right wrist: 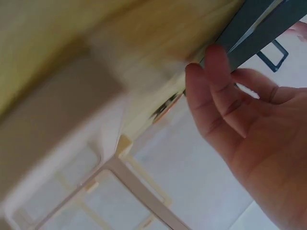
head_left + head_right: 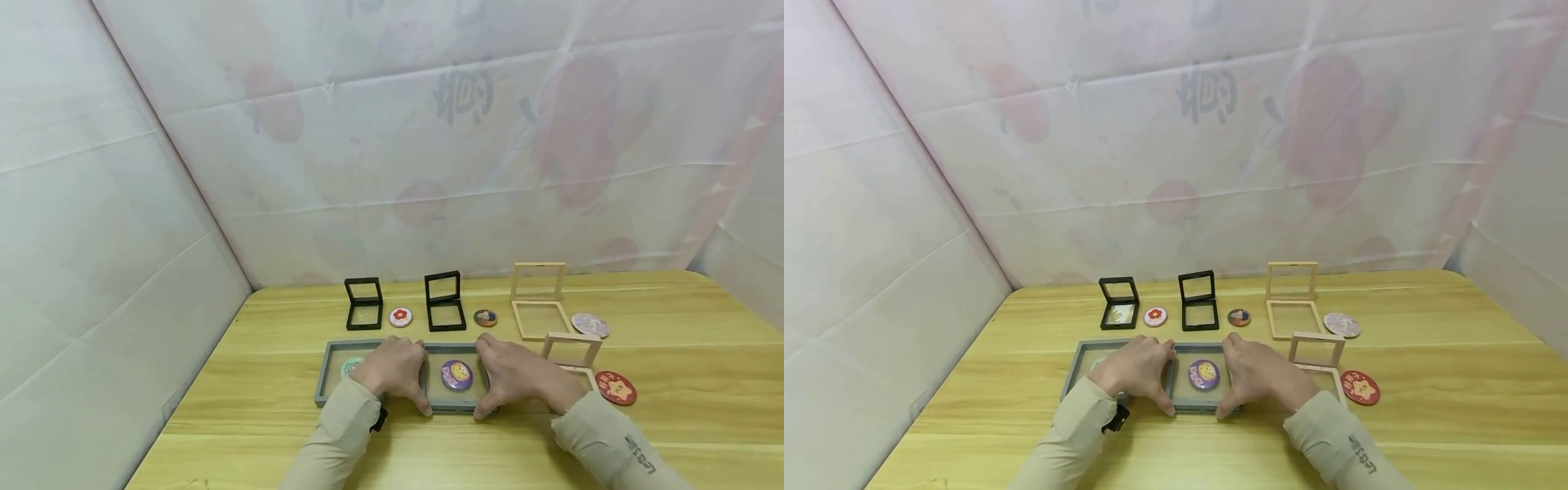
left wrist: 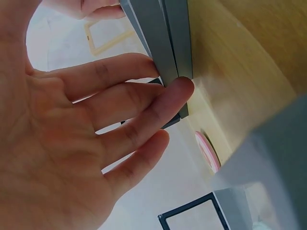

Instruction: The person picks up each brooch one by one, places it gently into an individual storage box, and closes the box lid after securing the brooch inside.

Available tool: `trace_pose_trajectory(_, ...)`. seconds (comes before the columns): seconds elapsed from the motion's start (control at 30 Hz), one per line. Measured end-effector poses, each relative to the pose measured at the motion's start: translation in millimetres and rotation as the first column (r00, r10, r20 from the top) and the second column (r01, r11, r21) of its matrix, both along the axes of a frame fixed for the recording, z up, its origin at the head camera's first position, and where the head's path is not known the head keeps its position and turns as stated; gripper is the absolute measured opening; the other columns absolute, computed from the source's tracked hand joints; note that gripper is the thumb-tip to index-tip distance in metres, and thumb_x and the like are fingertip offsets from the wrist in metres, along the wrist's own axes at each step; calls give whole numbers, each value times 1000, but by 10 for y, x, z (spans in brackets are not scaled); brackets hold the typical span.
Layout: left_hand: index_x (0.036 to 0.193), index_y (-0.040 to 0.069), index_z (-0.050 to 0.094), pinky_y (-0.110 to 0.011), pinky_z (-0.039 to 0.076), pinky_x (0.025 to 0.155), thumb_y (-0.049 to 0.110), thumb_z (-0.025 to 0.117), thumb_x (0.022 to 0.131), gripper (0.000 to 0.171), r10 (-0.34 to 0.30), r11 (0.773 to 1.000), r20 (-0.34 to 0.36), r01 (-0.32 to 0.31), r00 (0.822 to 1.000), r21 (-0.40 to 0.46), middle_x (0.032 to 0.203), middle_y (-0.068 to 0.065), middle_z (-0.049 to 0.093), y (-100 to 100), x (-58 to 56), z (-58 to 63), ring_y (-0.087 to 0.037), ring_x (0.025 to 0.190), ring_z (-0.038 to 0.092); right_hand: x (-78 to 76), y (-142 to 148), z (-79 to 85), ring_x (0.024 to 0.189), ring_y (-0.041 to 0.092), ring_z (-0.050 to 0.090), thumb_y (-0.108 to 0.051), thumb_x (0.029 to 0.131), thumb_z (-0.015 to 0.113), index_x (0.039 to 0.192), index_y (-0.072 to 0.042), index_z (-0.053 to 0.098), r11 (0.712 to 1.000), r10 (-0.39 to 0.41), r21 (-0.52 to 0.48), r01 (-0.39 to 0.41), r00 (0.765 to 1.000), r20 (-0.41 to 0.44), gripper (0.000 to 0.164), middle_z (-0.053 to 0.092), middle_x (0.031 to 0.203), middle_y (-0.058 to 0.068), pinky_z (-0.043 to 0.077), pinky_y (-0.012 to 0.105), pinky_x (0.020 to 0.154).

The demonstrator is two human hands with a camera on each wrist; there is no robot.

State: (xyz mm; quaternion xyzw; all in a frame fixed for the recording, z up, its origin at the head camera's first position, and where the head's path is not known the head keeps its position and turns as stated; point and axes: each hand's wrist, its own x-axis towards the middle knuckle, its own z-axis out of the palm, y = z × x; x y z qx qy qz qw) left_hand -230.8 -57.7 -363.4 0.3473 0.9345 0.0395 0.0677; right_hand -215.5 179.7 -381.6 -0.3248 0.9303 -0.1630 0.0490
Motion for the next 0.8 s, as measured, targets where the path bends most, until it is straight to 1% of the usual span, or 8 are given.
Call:
trace_pose_trajectory(0.07, 84, 11, 73, -19, 43, 57, 49, 98, 57, 53, -1, 1000, -14, 1, 1000, -11, 70, 6, 59, 12, 11, 8, -4, 56, 45, 7, 14, 2, 68, 12, 43, -53, 60, 94, 100, -1, 48, 1000, 0, -10, 0, 1000, 6, 80, 41, 91, 1, 48, 30, 62)
trace_pose_trajectory(0.17, 85, 9, 75, -24, 49, 69, 52, 98, 55, 57, -7, 999, -38, 6, 999, -33, 79, 1, 68, 36, 34, 19, -5, 58, 47, 22, 24, 8, 69, 12, 44, -54, 59, 95, 103, 1, 48, 1000, 3, -8, -3, 1000, 3, 84, 42, 93, 2, 50, 31, 63)
trace_pose_trajectory(0.27, 84, 9, 76, -30, 51, 79, 55, 97, 53, 59, -12, 999, -59, 9, 998, -50, 89, -4, 73, 65, 55, 33, -5, 61, 49, 38, 30, 14, 70, 12, 46, -54, 58, 95, 106, 4, 50, 1000, 3, -5, -3, 1000, -7, 87, 44, 94, 3, 52, 32, 65)
trace_pose_trajectory(0.4, 86, 9, 76, -31, 52, 81, 55, 97, 53, 60, -5, 998, -59, 1, 998, -58, 93, -6, 73, 80, 76, 46, -6, 62, 49, 57, 33, 7, 70, 12, 45, -51, 58, 96, 106, 3, 49, 1000, -9, -14, 9, 1000, 1, 86, 44, 93, 2, 51, 31, 65)
trace_pose_trajectory(0.5, 89, 8, 76, -32, 54, 82, 55, 97, 54, 62, -7, 998, -55, 4, 998, -59, 101, -9, 74, 66, 88, 43, -6, 62, 50, 74, 28, -6, 70, 12, 45, -50, 59, 96, 106, 3, 49, 1000, -20, -24, 20, 1000, 16, 85, 44, 95, 3, 51, 31, 65)
trace_pose_trajectory(0.6, 89, 8, 76, -34, 53, 86, 55, 96, 54, 61, -12, 998, -61, 8, 998, -65, 106, -10, 73, 36, 96, 38, -6, 63, 51, 89, 4, -15, 72, 13, 45, -48, 59, 96, 108, 3, 48, 999, -29, -39, 30, 999, 35, 85, 45, 97, 4, 51, 33, 67)
trace_pose_trajectory(0.67, 88, 8, 75, -35, 53, 87, 55, 96, 54, 61, -13, 998, -64, 9, 998, -65, 107, -10, 73, 22, 98, 35, -7, 64, 51, 97, -9, -16, 73, 13, 46, -48, 59, 96, 109, 3, 48, 998, -37, -45, 39, 998, 46, 86, 45, 98, 4, 51, 34, 67)
trace_pose_trajectory(0.8, 88, 8, 75, -37, 52, 90, 55, 96, 54, 62, -13, 998, -66, 9, 998, -59, 117, -14, 72, 21, 96, 29, -8, 68, 56, 111, -11, -6, 72, 14, 46, -47, 59, 96, 109, 3, 48, 997, -57, -45, 60, 996, 63, 85, 45, 98, 4, 51, 35, 67)
